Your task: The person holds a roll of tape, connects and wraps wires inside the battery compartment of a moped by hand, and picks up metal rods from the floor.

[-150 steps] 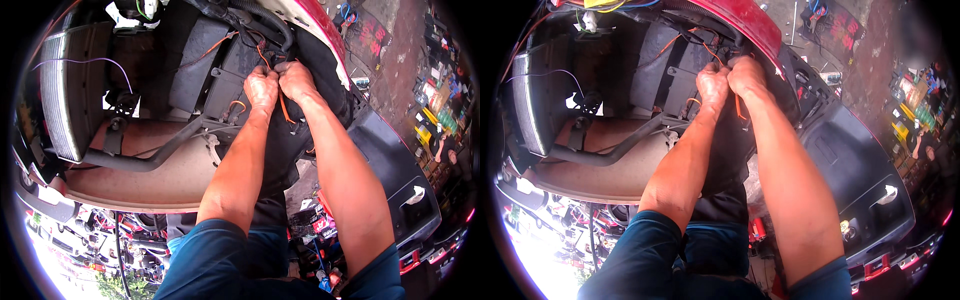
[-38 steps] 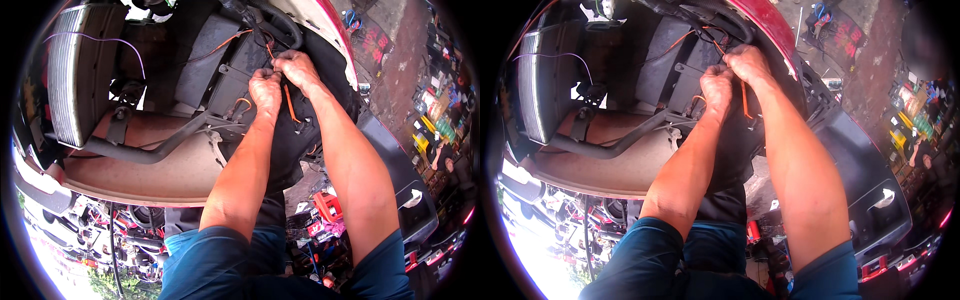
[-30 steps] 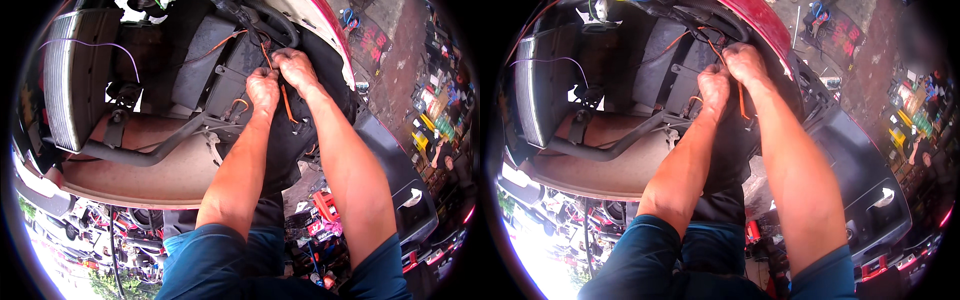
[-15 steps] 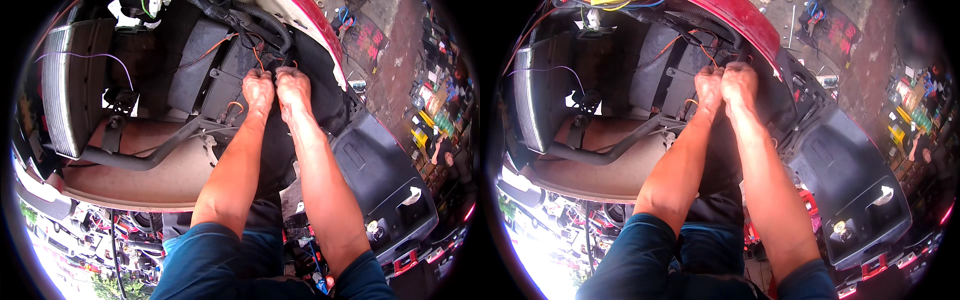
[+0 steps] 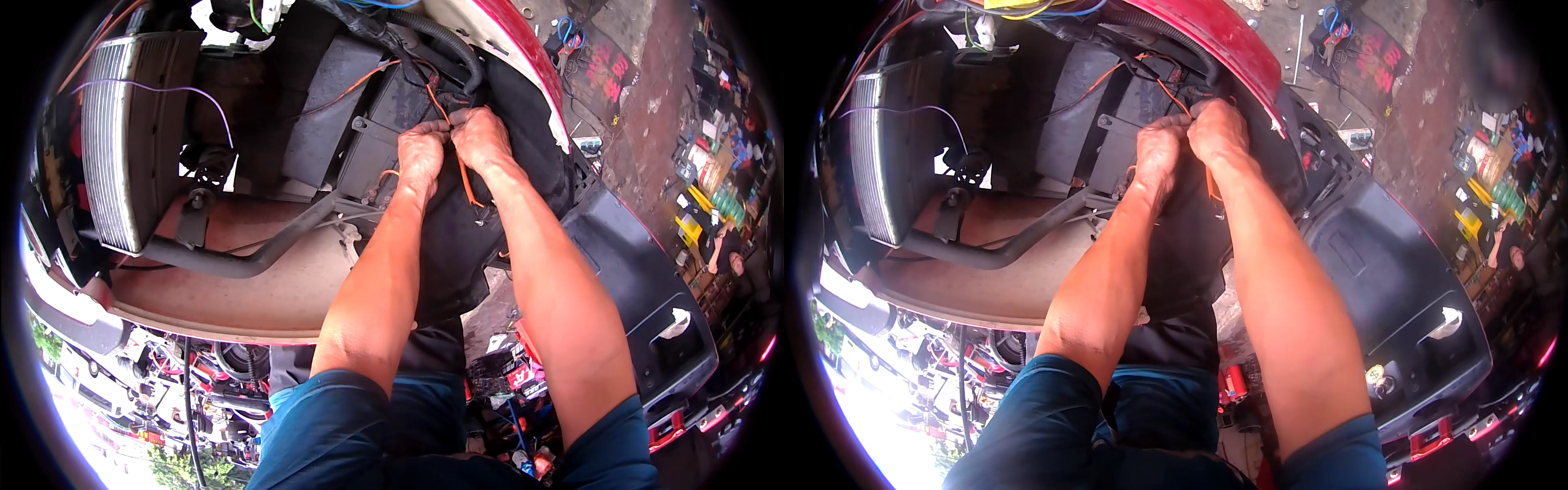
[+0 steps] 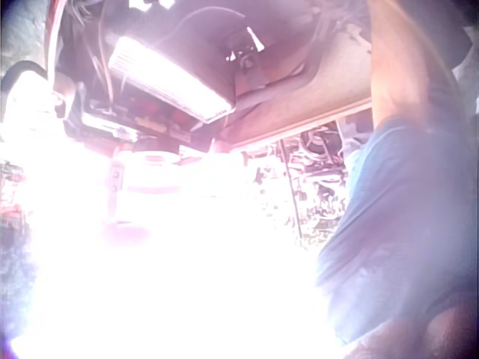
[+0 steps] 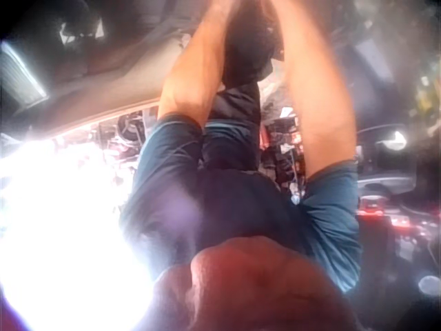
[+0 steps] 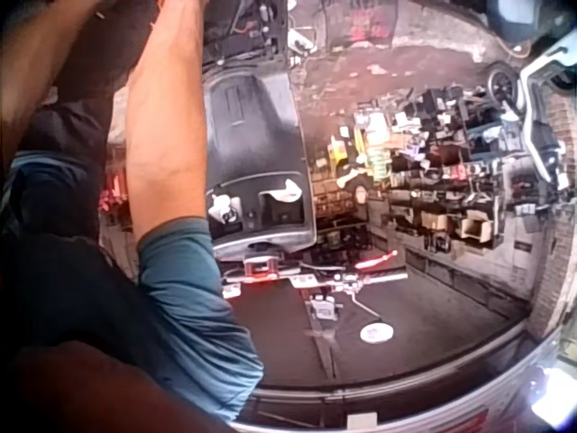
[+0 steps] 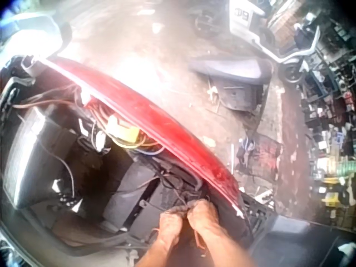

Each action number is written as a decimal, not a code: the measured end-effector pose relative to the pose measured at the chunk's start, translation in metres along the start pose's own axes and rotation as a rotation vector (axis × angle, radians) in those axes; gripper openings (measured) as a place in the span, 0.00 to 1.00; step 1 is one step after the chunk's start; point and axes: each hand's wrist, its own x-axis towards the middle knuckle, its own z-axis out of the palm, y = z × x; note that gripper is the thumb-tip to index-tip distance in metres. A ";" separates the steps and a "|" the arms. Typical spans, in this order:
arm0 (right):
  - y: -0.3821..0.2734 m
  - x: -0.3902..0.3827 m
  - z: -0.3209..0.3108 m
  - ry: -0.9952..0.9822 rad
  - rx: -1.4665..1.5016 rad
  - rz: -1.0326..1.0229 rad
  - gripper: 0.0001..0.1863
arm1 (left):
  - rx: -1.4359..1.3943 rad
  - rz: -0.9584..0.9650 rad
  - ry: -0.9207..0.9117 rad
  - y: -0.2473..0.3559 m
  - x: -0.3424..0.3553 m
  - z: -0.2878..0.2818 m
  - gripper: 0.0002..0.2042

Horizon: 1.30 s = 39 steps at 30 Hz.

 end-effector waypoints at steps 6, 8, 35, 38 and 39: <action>0.003 0.003 -0.003 0.035 -0.125 -0.032 0.12 | 0.092 0.015 -0.090 0.003 0.002 -0.004 0.13; 0.002 0.001 -0.001 0.036 -0.147 -0.025 0.12 | 0.141 0.068 -0.061 0.003 0.001 -0.004 0.12; 0.008 0.002 0.001 -0.038 -0.152 -0.101 0.10 | 0.784 0.406 -0.011 0.002 -0.009 -0.017 0.15; 0.016 0.012 0.005 -0.046 -0.008 -0.078 0.11 | 0.775 0.371 0.011 0.006 -0.011 -0.012 0.15; 0.018 0.014 0.005 -0.043 -0.007 -0.079 0.11 | 0.775 0.374 0.010 0.008 -0.013 -0.010 0.15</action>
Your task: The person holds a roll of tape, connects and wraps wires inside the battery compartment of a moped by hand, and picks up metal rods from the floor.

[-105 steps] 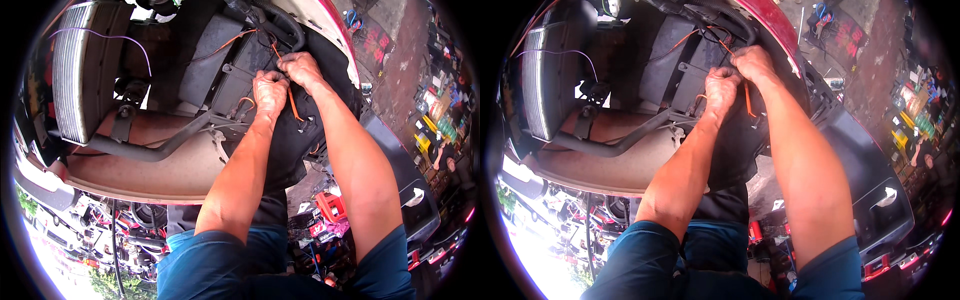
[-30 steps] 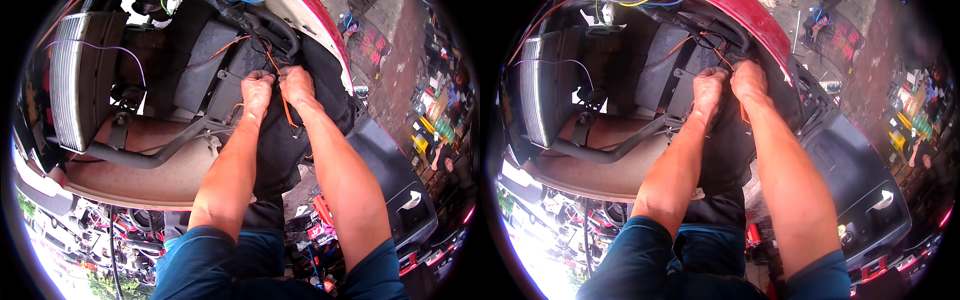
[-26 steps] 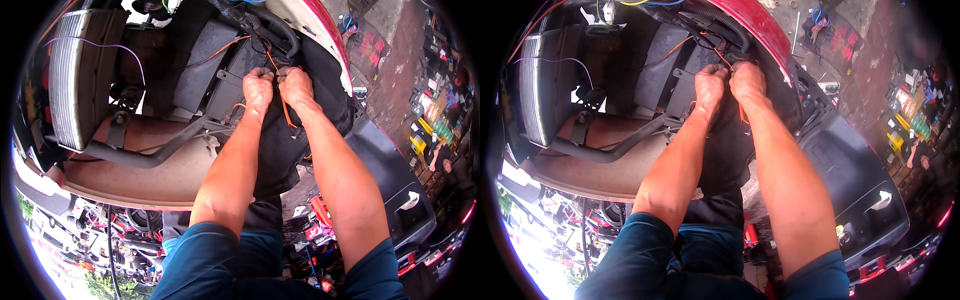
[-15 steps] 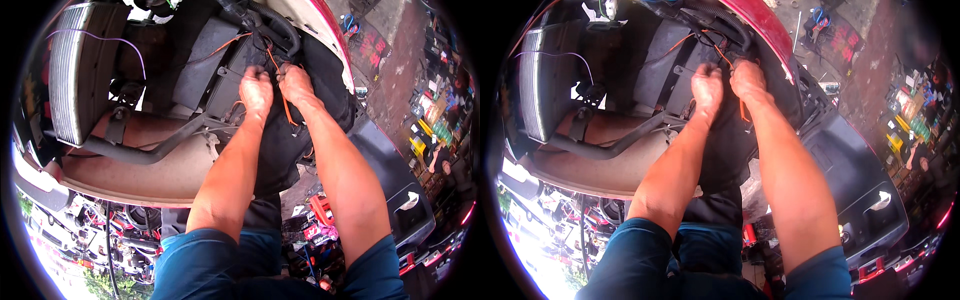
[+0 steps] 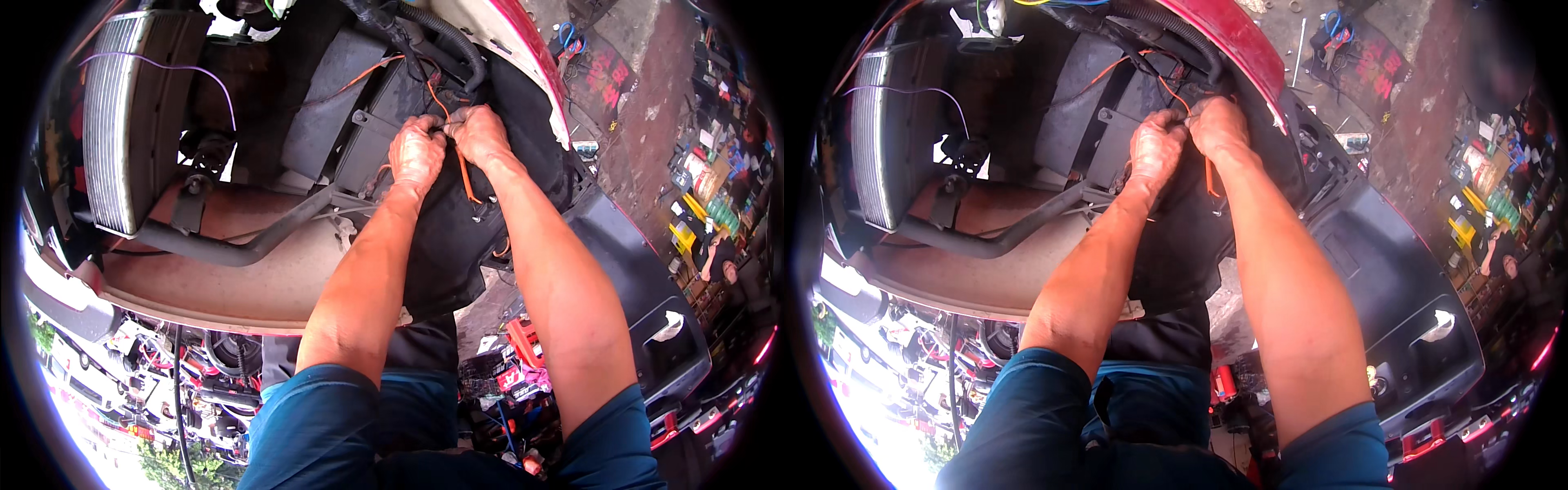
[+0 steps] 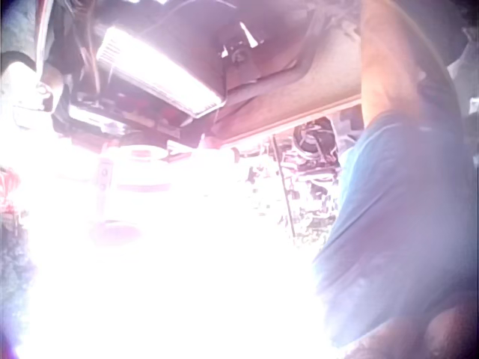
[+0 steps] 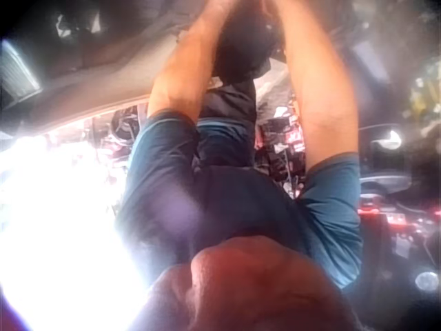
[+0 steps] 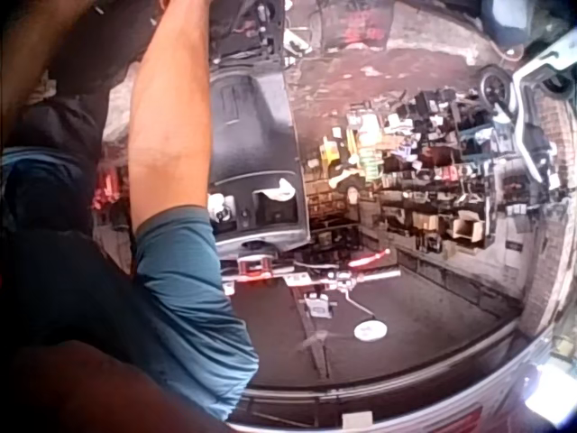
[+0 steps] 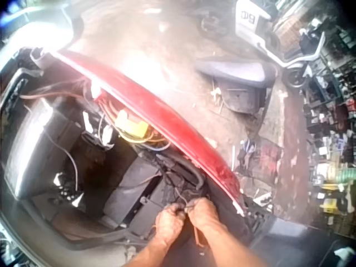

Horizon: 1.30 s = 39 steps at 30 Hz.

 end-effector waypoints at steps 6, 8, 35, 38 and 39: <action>-0.015 -0.007 -0.006 -0.032 0.024 0.129 0.13 | 0.121 -0.033 0.002 0.006 0.010 -0.006 0.13; -0.014 -0.007 -0.008 -0.043 0.033 0.158 0.13 | 0.060 -0.127 -0.232 0.007 0.026 -0.011 0.12; 0.009 0.018 0.017 0.106 0.387 0.118 0.13 | 0.147 0.126 0.039 -0.003 -0.002 0.011 0.08; 0.001 0.012 0.011 0.123 0.299 0.114 0.15 | -0.066 -0.015 0.066 0.003 -0.007 0.016 0.10; 0.000 0.012 0.009 0.117 0.305 0.090 0.14 | -0.069 -0.013 0.065 0.004 -0.006 0.019 0.10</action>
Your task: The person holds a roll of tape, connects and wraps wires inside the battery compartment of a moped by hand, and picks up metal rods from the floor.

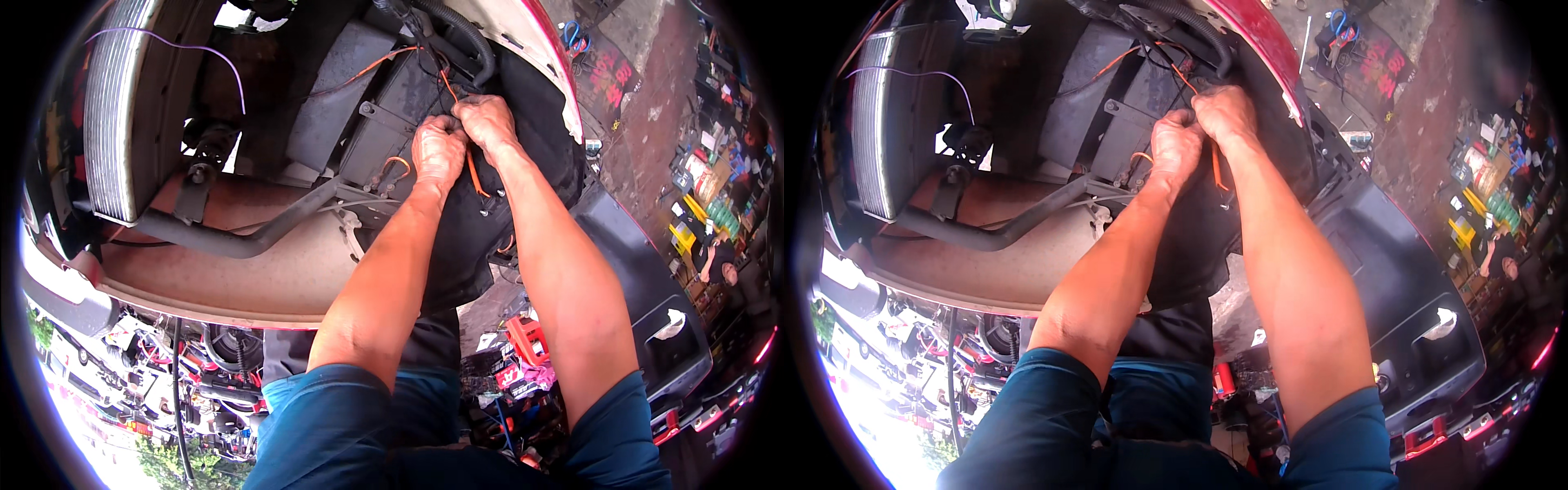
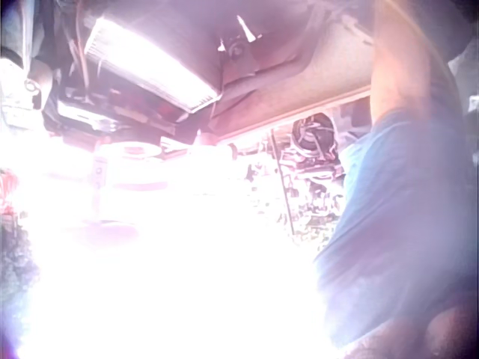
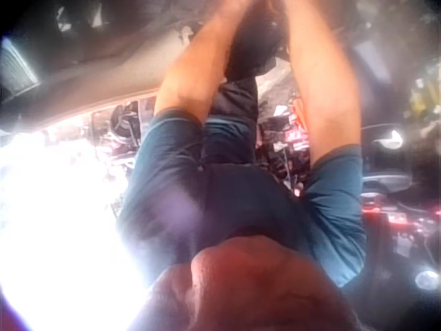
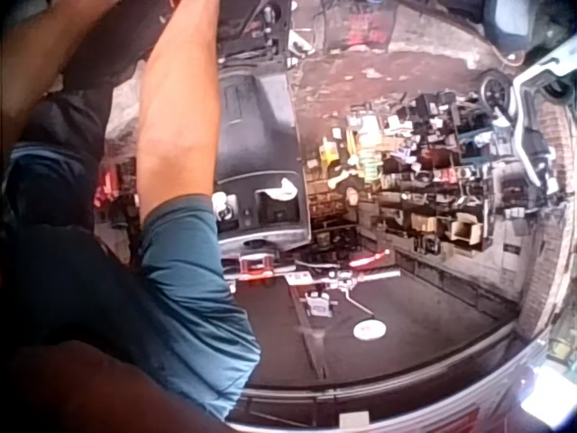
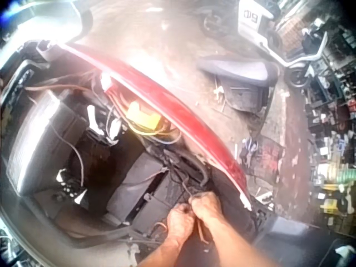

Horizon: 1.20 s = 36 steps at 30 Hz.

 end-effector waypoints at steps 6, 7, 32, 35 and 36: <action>-0.004 0.001 -0.001 -0.054 0.006 -0.029 0.13 | -0.585 -0.312 -0.191 0.002 0.007 -0.011 0.07; -0.003 0.000 -0.002 -0.087 0.089 0.015 0.13 | -0.585 -0.315 -0.193 0.001 0.007 -0.012 0.07; -0.020 -0.014 -0.010 0.247 0.108 -0.081 0.14 | 0.066 -0.075 0.020 0.003 0.014 -0.005 0.12; -0.006 -0.023 0.000 0.101 0.026 0.020 0.13 | 0.051 -0.117 0.113 0.003 0.015 -0.001 0.13; -0.002 -0.025 0.002 0.064 0.039 0.024 0.12 | 0.052 -0.117 0.113 0.002 0.016 0.000 0.13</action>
